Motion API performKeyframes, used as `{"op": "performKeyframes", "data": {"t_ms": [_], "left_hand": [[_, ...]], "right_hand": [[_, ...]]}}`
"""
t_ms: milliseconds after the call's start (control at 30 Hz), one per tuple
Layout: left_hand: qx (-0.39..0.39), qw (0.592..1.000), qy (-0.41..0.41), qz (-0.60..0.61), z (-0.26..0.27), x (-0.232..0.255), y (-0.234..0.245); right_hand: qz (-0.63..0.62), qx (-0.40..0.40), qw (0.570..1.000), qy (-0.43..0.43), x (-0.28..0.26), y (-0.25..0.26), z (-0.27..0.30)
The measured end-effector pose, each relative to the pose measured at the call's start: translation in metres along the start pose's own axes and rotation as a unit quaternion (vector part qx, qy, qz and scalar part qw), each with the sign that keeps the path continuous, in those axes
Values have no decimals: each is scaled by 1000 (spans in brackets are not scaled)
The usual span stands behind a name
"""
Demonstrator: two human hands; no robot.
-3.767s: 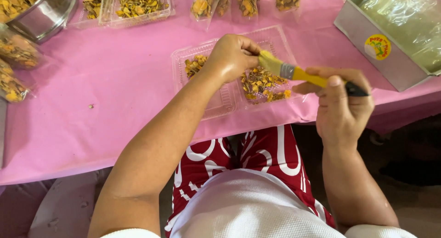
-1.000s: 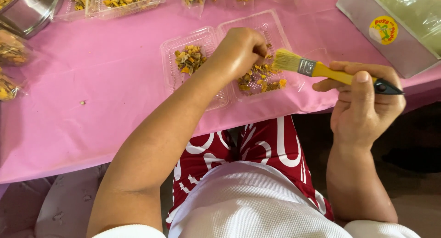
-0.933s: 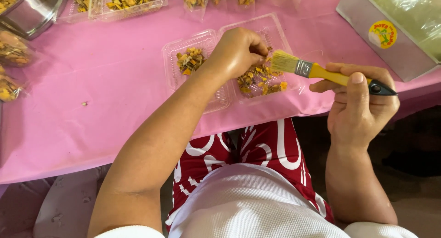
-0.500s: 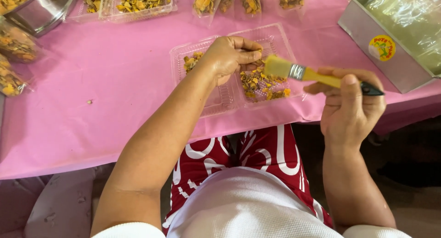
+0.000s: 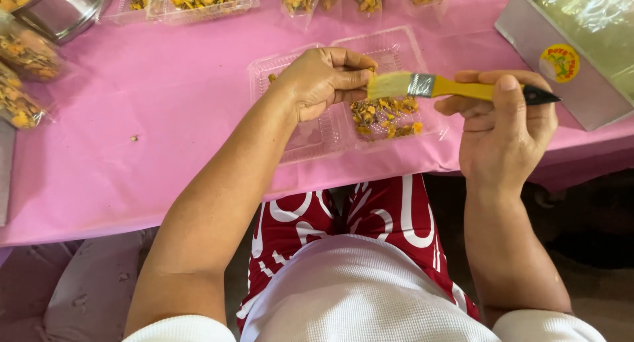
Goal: Packaging small snack pieces into plastic containers and using a brush to arrange them.
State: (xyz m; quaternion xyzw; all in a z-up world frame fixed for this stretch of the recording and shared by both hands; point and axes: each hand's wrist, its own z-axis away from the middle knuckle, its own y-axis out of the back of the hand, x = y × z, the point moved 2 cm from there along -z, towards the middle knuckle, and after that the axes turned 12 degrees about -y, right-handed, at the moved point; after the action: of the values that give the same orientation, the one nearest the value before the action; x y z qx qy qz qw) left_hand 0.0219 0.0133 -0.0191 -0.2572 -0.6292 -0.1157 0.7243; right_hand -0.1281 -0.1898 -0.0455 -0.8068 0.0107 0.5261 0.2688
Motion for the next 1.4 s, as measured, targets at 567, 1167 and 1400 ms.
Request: {"op": "performKeyframes", "data": {"t_ms": [567,1167,1400], "left_hand": [[3,994,-52,-92,44,24,42],[1,981,-144,-127,74,12,81],[25,993,-113,-3,77,11,69]], "right_hand": [[310,-204,906,204,26,-40,38],[371,-218,837,337,48,-56,84],[186,-146,945,225,13,-77,66]]}}
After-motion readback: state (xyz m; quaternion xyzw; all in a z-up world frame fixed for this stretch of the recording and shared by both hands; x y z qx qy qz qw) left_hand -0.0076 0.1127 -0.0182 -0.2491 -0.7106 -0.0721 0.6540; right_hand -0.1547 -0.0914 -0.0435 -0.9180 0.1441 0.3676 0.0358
